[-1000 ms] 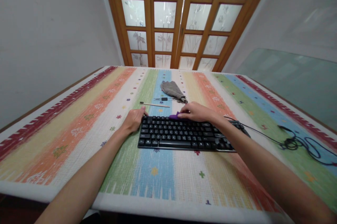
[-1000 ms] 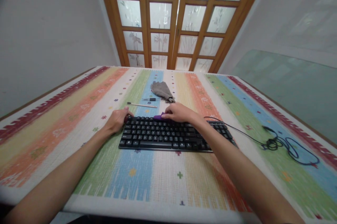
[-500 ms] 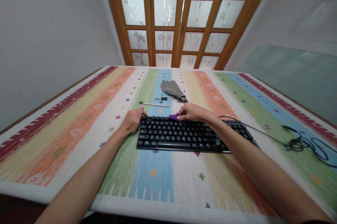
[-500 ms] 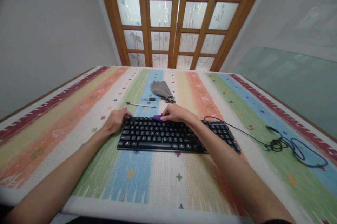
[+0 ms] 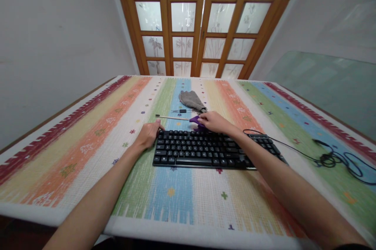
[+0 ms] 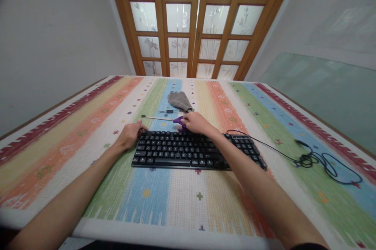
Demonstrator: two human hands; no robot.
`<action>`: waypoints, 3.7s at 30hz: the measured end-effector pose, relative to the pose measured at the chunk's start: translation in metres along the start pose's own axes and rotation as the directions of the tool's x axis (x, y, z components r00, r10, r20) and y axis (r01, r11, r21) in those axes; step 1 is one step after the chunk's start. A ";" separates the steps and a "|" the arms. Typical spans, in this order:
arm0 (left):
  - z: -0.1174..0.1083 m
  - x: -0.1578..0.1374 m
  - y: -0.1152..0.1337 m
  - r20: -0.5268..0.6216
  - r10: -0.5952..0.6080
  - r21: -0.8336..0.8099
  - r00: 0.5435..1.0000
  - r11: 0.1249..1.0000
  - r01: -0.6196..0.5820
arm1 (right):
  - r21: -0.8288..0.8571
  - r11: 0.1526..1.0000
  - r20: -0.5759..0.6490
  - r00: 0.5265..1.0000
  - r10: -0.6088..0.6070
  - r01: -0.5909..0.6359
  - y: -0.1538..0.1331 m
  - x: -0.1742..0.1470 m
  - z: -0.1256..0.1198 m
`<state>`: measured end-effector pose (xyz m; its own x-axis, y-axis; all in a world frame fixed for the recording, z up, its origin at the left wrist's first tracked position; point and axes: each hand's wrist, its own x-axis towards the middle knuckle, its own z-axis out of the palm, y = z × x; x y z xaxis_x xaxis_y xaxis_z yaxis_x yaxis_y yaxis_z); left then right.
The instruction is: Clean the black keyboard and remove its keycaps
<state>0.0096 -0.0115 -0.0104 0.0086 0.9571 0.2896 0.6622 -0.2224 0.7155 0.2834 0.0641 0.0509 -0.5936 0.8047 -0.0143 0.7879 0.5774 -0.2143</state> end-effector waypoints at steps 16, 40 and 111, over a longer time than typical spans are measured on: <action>0.000 0.001 0.000 0.006 0.000 0.028 1.000 1.000 0.000 | 0.092 0.989 0.176 0.975 -0.134 0.119 0.014 -0.014 0.003; 0.000 0.001 0.000 0.020 -0.007 0.050 1.000 0.999 0.005 | 0.292 0.953 0.083 0.991 -0.103 0.074 0.053 -0.039 -0.014; -0.003 0.000 0.005 0.022 0.065 0.124 0.998 0.990 -0.067 | 0.058 0.995 0.009 0.997 0.076 -0.076 0.106 -0.071 0.002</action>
<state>0.0110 -0.0128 -0.0045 0.0681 0.9444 0.3217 0.7477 -0.2618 0.6103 0.4088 0.0681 0.0272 -0.5337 0.8448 -0.0396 0.8200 0.5055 -0.2684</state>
